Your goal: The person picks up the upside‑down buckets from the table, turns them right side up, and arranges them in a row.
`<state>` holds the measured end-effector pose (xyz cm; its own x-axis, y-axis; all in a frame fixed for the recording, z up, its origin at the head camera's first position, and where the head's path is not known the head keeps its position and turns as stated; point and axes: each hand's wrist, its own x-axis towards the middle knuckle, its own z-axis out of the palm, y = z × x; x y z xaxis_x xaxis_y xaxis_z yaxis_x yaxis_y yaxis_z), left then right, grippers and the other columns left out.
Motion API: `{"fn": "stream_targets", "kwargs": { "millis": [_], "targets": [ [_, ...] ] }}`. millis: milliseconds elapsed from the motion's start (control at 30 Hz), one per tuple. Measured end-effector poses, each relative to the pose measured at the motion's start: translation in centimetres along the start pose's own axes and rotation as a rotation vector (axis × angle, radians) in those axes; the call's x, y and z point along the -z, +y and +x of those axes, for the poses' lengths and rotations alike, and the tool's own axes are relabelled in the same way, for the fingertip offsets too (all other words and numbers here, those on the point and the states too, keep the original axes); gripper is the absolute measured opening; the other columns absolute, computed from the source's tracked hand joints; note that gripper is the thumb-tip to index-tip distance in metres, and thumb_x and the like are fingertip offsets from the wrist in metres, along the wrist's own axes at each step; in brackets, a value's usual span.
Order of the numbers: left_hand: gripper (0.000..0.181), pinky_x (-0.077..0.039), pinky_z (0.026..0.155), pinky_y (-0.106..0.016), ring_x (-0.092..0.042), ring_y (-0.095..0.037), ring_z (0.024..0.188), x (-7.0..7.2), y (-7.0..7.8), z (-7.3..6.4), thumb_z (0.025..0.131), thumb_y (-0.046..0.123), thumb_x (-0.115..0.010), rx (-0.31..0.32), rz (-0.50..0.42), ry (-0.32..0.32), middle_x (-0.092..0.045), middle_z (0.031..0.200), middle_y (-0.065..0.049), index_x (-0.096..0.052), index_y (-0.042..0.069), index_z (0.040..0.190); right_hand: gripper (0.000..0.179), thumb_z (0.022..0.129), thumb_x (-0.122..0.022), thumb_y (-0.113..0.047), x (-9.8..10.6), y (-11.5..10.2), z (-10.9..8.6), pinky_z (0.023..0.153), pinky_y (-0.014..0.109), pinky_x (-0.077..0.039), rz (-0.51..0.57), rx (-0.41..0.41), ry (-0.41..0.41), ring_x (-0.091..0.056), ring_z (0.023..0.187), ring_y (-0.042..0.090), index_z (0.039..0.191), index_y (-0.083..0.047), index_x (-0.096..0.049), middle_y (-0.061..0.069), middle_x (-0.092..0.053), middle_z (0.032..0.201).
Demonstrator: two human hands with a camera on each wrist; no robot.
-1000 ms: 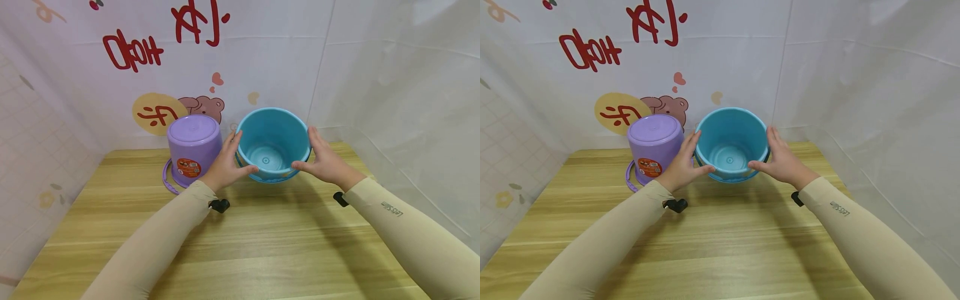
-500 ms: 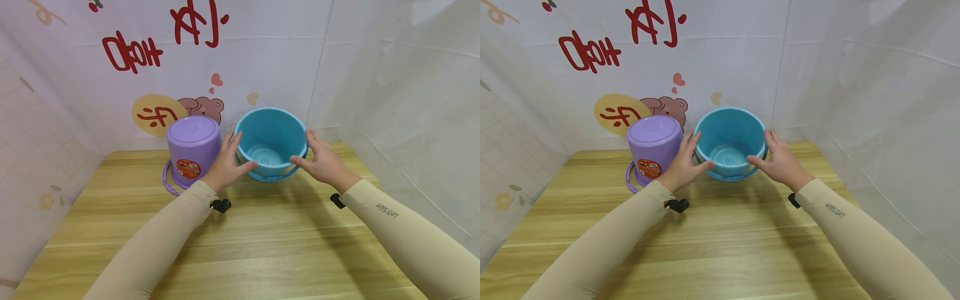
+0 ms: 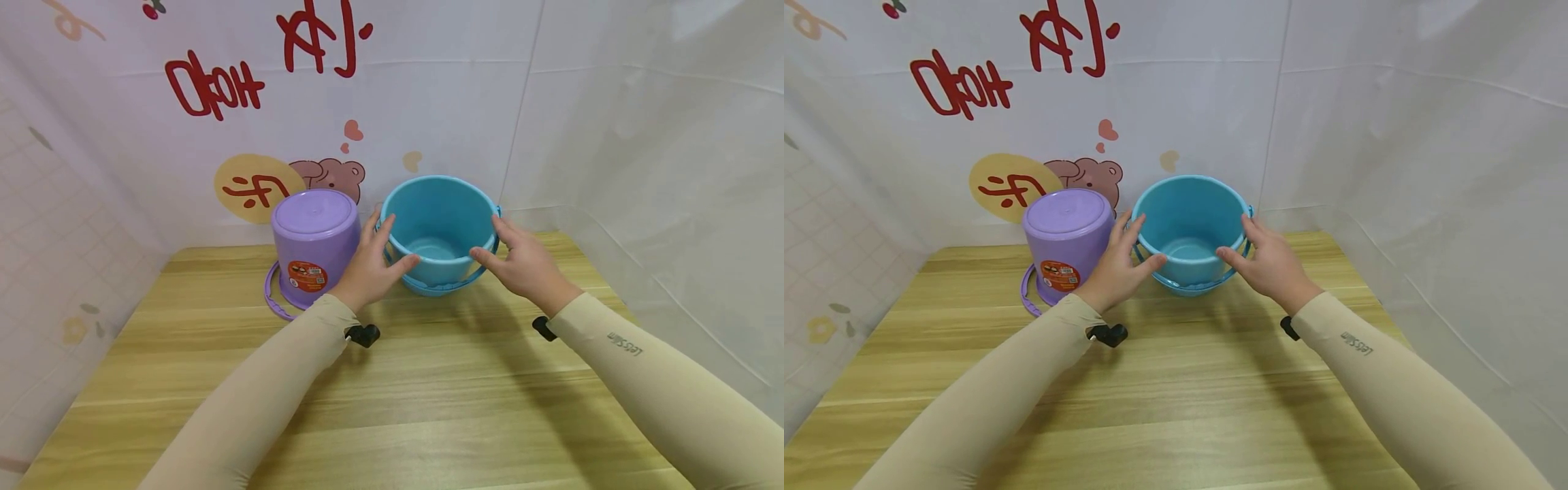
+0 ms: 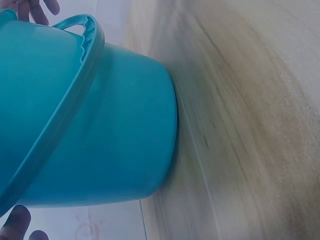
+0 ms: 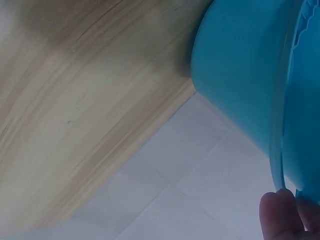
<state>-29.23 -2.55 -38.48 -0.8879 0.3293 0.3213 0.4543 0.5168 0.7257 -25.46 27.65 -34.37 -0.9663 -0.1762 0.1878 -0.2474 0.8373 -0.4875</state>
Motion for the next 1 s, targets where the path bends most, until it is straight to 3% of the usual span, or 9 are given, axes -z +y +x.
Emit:
{"fn": "stream_targets", "kwargs": {
  "millis": [200,500,700,867,1000],
  "targets": [
    [0.092,-0.031,0.124,-0.065,-0.025,-0.042,0.16,0.0,0.4,0.1,0.097,0.061,-0.067,0.021,0.009,0.018,0.001,0.179,-0.002,-0.027,0.018,0.169,0.098,0.101,-0.057,-0.064,-0.5,-0.6,0.1,0.114,0.063,-0.044,-0.025,-0.005,-0.008,-0.046,0.148,0.045,0.167,-0.003,-0.019,0.024,-0.038,0.165],
    [0.08,-0.032,0.124,-0.063,-0.028,-0.042,0.159,-0.1,0.5,0.8,0.1,0.06,-0.062,0.036,0.034,0.067,-0.009,0.178,-0.008,-0.038,0.019,0.165,0.095,0.102,-0.057,-0.064,-1.1,-1.4,0.6,0.11,0.064,-0.048,-0.021,-0.033,-0.031,-0.052,0.142,0.047,0.168,-0.008,-0.018,0.028,-0.043,0.161],
    [0.07,-0.042,0.12,-0.057,-0.037,-0.039,0.155,0.1,0.4,1.2,0.101,0.052,-0.066,0.06,-0.045,0.077,-0.012,0.178,-0.007,-0.046,0.022,0.161,0.092,0.103,-0.05,-0.068,-1.4,-1.3,1.1,0.106,0.063,-0.05,-0.017,-0.059,-0.029,-0.056,0.139,0.046,0.169,-0.012,-0.019,0.028,-0.049,0.158],
    [0.067,-0.038,0.122,-0.058,-0.036,-0.04,0.156,0.4,0.7,1.6,0.1,0.052,-0.068,0.085,-0.04,0.081,-0.015,0.178,-0.006,-0.049,0.024,0.159,0.09,0.103,-0.046,-0.07,-1.5,-1.4,1.4,0.101,0.06,-0.054,-0.002,-0.092,-0.03,-0.06,0.133,0.043,0.169,-0.014,-0.019,0.03,-0.056,0.15],
    [0.068,-0.037,0.122,-0.059,-0.034,-0.04,0.157,0.4,0.7,1.7,0.1,0.053,-0.067,0.099,-0.034,0.073,-0.015,0.178,-0.007,-0.049,0.025,0.159,0.09,0.103,-0.046,-0.07,-1.3,-1.6,1.4,0.099,0.059,-0.055,0.012,-0.123,-0.046,-0.06,0.133,0.043,0.169,-0.017,-0.017,0.03,-0.054,0.153]
  ]
}}
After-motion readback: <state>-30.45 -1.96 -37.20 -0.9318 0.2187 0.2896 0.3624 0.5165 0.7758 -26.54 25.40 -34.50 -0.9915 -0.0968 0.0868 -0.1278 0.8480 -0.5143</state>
